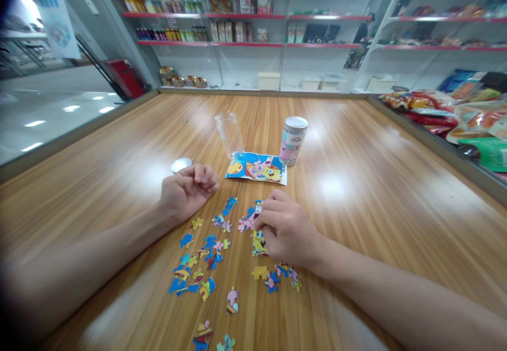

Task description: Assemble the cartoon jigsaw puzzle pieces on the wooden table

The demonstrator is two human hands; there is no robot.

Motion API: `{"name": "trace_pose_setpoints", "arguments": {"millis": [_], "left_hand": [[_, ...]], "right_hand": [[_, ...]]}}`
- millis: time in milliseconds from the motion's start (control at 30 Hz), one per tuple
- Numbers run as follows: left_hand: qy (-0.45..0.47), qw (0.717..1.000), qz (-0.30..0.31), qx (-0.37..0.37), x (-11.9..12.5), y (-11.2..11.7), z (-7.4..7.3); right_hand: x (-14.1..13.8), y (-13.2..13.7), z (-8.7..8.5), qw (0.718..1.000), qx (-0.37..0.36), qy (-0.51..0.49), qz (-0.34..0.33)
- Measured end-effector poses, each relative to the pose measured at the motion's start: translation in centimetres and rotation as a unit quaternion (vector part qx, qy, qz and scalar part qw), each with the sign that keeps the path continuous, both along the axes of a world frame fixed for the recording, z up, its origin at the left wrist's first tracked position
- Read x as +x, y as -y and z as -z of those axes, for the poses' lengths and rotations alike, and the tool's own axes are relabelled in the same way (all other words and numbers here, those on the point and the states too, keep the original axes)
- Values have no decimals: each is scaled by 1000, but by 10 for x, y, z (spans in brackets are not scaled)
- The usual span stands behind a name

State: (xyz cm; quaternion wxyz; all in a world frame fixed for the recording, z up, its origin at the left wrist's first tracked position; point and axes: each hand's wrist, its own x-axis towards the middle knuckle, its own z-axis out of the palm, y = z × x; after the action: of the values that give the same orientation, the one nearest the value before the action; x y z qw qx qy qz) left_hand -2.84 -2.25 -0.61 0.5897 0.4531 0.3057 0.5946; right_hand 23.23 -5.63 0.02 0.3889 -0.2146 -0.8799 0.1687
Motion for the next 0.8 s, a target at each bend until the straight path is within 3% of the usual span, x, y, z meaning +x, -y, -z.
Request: {"name": "trace_pose_setpoints", "arguments": {"millis": [167,333,433,600,800], "left_hand": [[-69,996,48,35,3,6,7],[-135,986,62,79,1,8,10],[-201,971,66,115,-1,8,9],[-299,939,91,146,1,10,2],[-355,914,104,169,6,14,-5]], "right_hand": [[15,-15,-6,982,-69,-121,129],[32,-51,4,926,-220,-205,229],[33,-60,10,925,-237,-188,230],[26,-51,10,948,-217,-139,187],[22,-48,7,964,-186,-96,164]]}}
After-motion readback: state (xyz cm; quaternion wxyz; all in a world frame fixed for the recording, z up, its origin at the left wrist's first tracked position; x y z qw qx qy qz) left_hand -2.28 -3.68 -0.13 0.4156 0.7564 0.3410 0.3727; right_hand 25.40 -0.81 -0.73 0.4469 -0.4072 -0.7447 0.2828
